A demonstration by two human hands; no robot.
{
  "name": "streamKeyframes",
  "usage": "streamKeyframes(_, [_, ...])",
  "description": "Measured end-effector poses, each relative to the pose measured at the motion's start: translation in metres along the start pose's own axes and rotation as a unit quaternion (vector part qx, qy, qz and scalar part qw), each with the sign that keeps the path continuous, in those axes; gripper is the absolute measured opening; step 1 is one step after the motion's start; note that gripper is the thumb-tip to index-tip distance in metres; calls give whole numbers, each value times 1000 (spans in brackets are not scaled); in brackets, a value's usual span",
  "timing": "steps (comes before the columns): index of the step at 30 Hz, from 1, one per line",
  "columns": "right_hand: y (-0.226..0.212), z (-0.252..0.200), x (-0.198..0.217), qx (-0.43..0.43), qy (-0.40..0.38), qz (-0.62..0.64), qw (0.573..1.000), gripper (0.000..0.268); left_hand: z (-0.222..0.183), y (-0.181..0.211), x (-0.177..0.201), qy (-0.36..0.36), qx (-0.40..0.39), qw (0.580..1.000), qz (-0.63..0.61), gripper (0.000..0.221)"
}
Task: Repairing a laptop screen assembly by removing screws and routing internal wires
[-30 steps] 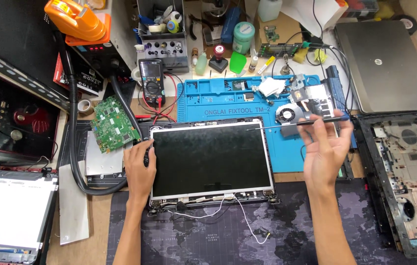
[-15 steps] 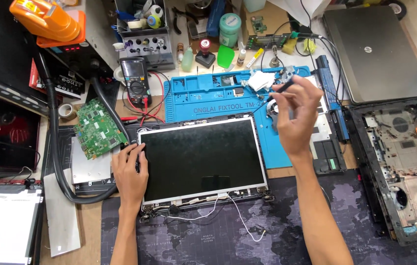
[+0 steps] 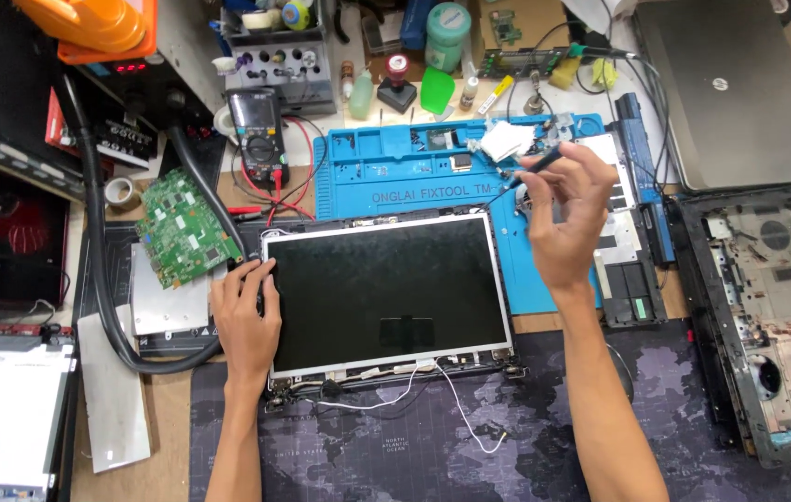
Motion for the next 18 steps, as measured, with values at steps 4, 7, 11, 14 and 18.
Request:
streamKeyframes(4, [7, -13, -2, 2, -6, 61, 998, 44, -4, -15, -1, 33, 14, 998, -53, 25])
streamKeyframes(7, [-20, -18, -12, -12, 3, 120, 993, 53, -10, -20, 8, 68, 46, 988, -129, 32])
streamKeyframes(11, [-75, -18, -35, -57, -13, 146, 988, 48, -19, -19, 15, 56, 58, 983, -163, 34])
streamKeyframes(14, [-91, -20, -63, -46, -31, 185, 981, 52, -21, -21, 13, 39, 40, 989, -137, 30])
streamKeyframes(18, [-102, -16, -119, 24, -37, 165, 985, 53, -24, -27, 0, 7, 3, 1000, -27, 22])
Point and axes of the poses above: each hand's wrist, its own z-axis towards the middle knuckle, its own x-axis out of the back of the hand, y = z × x, the point moved 3 cm from there along z, towards the middle knuckle, and after that the axes turned 3 degrees about -z, right-handed, at the moved point
